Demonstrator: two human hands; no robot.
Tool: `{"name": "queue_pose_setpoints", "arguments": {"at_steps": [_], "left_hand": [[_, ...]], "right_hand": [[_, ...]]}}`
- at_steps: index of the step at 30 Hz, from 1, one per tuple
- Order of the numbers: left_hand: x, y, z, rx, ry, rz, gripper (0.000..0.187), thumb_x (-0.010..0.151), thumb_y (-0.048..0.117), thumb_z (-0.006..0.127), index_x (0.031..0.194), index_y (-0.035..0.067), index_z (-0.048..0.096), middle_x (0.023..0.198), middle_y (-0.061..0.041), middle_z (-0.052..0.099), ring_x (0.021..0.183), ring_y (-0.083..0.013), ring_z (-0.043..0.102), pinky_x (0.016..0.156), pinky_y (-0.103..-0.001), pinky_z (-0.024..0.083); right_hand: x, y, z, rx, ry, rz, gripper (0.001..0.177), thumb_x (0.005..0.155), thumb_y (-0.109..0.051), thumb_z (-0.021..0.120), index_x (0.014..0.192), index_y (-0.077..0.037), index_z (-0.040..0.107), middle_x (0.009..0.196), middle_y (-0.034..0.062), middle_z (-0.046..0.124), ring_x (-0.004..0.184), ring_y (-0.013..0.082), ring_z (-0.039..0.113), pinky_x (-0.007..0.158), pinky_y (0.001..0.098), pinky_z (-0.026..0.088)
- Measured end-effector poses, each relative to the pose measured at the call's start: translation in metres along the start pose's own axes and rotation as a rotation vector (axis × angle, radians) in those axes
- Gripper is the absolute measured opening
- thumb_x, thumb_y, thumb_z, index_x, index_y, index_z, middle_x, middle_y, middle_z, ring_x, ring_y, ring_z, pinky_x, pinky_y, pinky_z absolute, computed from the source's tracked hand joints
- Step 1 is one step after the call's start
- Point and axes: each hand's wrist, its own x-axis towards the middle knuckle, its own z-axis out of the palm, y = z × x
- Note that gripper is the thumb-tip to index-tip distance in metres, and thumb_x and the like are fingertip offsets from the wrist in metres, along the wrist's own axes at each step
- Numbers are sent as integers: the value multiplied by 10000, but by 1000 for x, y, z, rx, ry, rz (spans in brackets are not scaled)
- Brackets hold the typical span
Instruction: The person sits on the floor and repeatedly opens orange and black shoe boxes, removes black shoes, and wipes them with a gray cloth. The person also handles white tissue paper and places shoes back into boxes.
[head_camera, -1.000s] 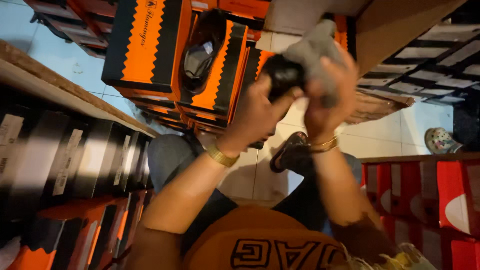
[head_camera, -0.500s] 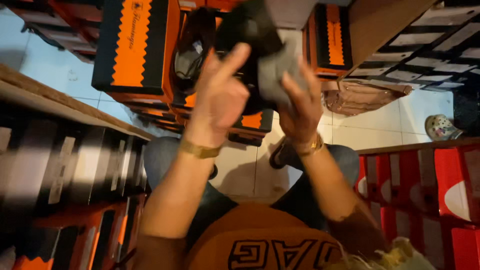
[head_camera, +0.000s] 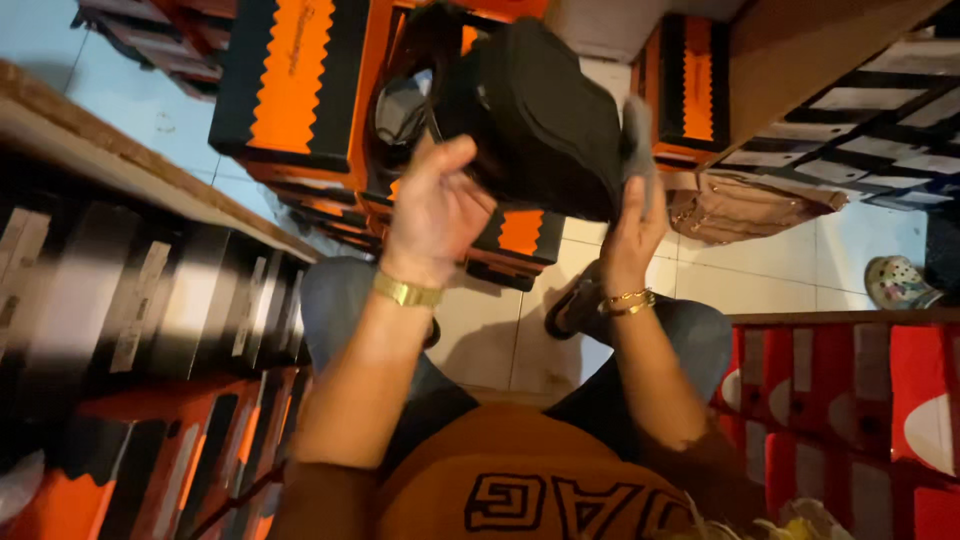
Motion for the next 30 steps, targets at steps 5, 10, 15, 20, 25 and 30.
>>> {"name": "queue_pose_setpoints", "arguments": {"at_steps": [5,10,15,20,25,30], "left_hand": [[-1,4,7,113,1,-29,228,889,13,657,1099,82,711,1016,-140,762,947,-305,769,829,-403,658],[-12,-66,-29,370,-151,-76,278,875,2,744,1144,70,740,1084,-140,760,1030,-254,729,877,-412,630],[4,-86,-26,309,-224,-65,338,907,13,760,1242,24,717,1179,-143,729,1115,-238,691,1001,-459,575],[19,-83,-33,1169,-778,-207,433,785,197,783,1159,3,685,1125,-239,717,1153,-456,644,1049,-590,470],[31,-85,-97,2001,-1157,293,261,747,307,766,949,144,794,984,-110,738,1030,-335,661,1023,-583,419],[32,-33,-132,1934,-666,102,257,930,206,600,1072,59,756,1107,-112,683,1147,-316,608,1164,-463,305]], "right_hand": [[-65,77,-11,326,486,746,339,1014,-358,647,1196,-78,707,1156,87,687,1076,221,609,1039,415,434],[6,12,-28,-14,185,191,347,1133,-236,526,1397,-14,562,1388,199,579,1306,261,524,1160,433,372],[-40,42,-28,-179,119,139,350,1159,-100,446,1478,45,458,1473,264,500,1398,326,477,1221,457,334],[-93,100,-58,103,202,712,337,1073,-217,556,1333,-15,626,1326,196,643,1257,295,604,1128,470,429],[-97,137,-54,508,292,1358,403,1005,-370,618,1275,-80,696,1279,167,702,1173,334,690,1041,539,524],[-96,142,-39,387,63,1345,440,1022,-279,605,1413,-81,576,1383,218,617,1243,370,628,1022,561,516]]}}
